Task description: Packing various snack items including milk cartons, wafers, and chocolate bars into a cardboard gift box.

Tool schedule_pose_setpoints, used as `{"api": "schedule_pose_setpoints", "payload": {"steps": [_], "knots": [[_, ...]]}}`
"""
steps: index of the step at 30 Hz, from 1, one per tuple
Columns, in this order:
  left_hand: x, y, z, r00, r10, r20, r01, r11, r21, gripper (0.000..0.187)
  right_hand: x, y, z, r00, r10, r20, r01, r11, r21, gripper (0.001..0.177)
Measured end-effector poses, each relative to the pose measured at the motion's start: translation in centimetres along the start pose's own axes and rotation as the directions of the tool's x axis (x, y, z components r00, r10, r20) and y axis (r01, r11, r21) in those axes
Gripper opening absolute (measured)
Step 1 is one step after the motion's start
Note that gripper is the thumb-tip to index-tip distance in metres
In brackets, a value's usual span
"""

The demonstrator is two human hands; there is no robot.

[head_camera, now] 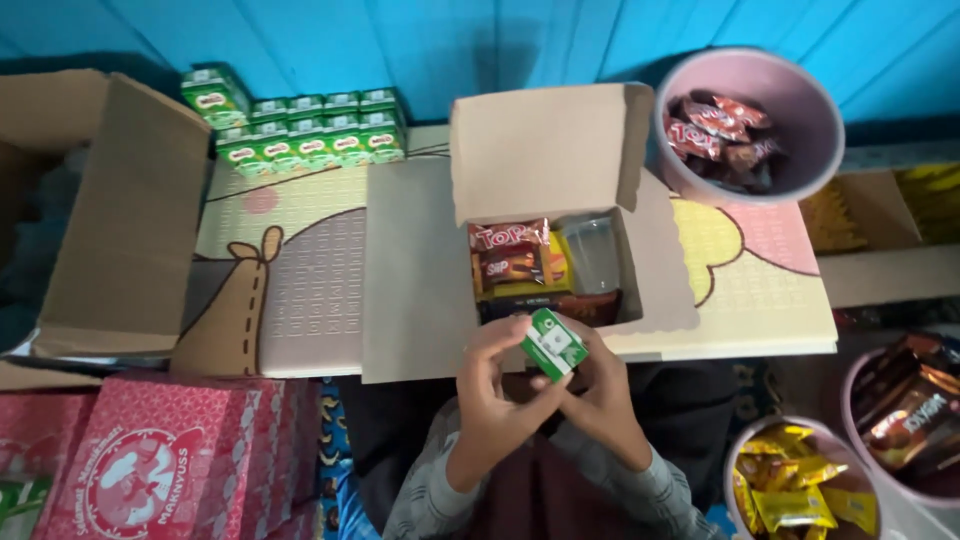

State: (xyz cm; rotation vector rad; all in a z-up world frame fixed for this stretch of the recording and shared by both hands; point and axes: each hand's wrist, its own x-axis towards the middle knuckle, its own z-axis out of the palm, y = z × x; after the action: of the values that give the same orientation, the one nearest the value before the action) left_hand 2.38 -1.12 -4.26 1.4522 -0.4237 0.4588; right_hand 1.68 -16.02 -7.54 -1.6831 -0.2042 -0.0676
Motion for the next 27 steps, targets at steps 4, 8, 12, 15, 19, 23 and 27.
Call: {"api": "schedule_pose_setpoints", "payload": {"steps": [4,8,12,15,19,23,27], "knots": [[-0.2,1.1,0.8,0.999,-0.02,0.05,0.013,0.99,0.142,0.075,-0.2,0.0,-0.4,0.978,-0.149,-0.148,0.134,0.985,-0.105,0.071],[-0.2,1.6,1.6,0.997,0.019,0.071,-0.05,0.886,0.462,0.078,-0.2,-0.1,-0.6,0.955,-0.205,-0.213,0.183,0.976,-0.117,0.074],[-0.7,1.0,1.8,0.994,0.078,0.078,-0.104,0.893,0.438,0.081,-0.2,0.4,-1.1,0.946,-0.244,-0.212,0.216,0.965,-0.146,0.068],[-0.9,1.5,1.9,0.981,0.163,0.105,-0.194,0.856,0.48,0.077,-0.1,-0.2,-1.1,0.897,-0.37,-0.241,0.275,0.896,-0.349,0.06],[-1.6,1.4,2.4,0.969,0.228,0.094,-0.244,0.83,0.501,0.076,-0.2,-1.1,-1.1,0.896,-0.375,-0.238,0.279,0.893,-0.353,0.061],[-2.2,1.1,2.4,0.956,0.267,0.119,-0.288,0.794,0.535,0.075,-0.4,-1.4,-1.3,0.885,-0.412,-0.217,0.314,0.873,-0.374,0.051],[-2.3,1.2,2.5,0.955,0.276,0.111,-0.292,0.792,0.536,0.075,-0.6,-1.3,-1.5,0.885,-0.415,-0.21,0.316,0.867,-0.385,0.051]]}}
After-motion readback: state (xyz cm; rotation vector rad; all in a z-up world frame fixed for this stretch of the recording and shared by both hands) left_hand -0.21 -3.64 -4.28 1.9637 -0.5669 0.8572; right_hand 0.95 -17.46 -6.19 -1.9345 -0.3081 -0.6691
